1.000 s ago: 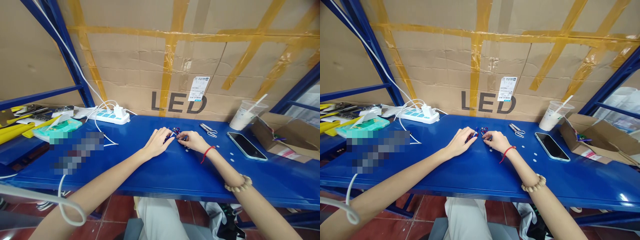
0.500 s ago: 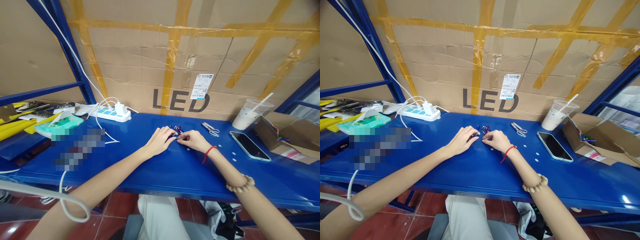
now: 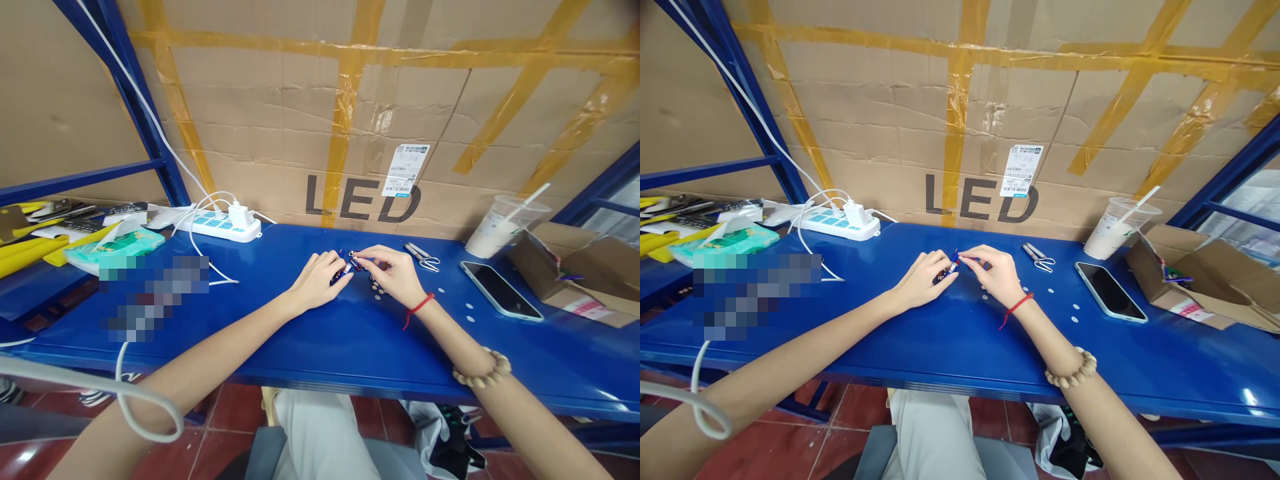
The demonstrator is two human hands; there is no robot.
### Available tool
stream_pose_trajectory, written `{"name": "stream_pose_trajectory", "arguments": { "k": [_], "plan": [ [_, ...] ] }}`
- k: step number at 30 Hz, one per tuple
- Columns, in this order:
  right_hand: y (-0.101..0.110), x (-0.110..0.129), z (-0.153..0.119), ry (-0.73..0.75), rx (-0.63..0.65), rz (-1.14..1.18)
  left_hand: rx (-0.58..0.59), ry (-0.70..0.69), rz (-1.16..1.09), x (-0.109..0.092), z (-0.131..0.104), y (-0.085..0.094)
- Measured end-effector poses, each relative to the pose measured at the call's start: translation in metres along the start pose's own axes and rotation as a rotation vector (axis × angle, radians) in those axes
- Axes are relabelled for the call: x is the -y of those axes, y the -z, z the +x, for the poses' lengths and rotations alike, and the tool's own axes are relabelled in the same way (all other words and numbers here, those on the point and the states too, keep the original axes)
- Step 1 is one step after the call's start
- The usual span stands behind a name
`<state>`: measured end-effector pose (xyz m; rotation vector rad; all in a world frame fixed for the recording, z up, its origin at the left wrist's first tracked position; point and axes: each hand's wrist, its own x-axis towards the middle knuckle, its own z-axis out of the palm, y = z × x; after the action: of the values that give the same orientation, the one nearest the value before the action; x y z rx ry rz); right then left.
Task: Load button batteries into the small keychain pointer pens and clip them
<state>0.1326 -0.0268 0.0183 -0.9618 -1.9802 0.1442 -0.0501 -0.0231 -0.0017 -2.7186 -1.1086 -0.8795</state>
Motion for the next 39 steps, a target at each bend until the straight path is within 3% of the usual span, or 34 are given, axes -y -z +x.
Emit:
{"name": "stream_pose_trajectory", "arguments": {
  "k": [21,26,29,31,33,36,39],
  "plan": [
    [-0.004,0.004,-0.001,-0.115,0.09,0.231,0.023,0.032,-0.025,0.002,0.0,0.0],
    [0.006,-0.001,0.002,-0.229,-0.049,0.133,0.017,0.095,-0.052,0.001,0.001,0.005],
    [0.012,-0.006,0.003,-0.242,-0.148,-0.127,0.014,0.115,-0.054,0.001,0.002,0.006],
    [0.014,-0.011,0.003,-0.228,-0.095,-0.314,0.014,0.113,-0.057,0.001,0.002,0.007],
    [0.014,-0.015,0.001,-0.254,0.068,-0.426,0.012,0.112,-0.055,0.002,0.002,0.007],
    [0.012,-0.022,-0.003,-0.354,0.302,-0.472,0.003,0.127,-0.033,0.004,0.002,0.008],
    [0.009,-0.027,-0.006,-0.438,0.388,-0.423,-0.009,0.14,-0.01,0.006,0.002,0.009]
  ]
}}
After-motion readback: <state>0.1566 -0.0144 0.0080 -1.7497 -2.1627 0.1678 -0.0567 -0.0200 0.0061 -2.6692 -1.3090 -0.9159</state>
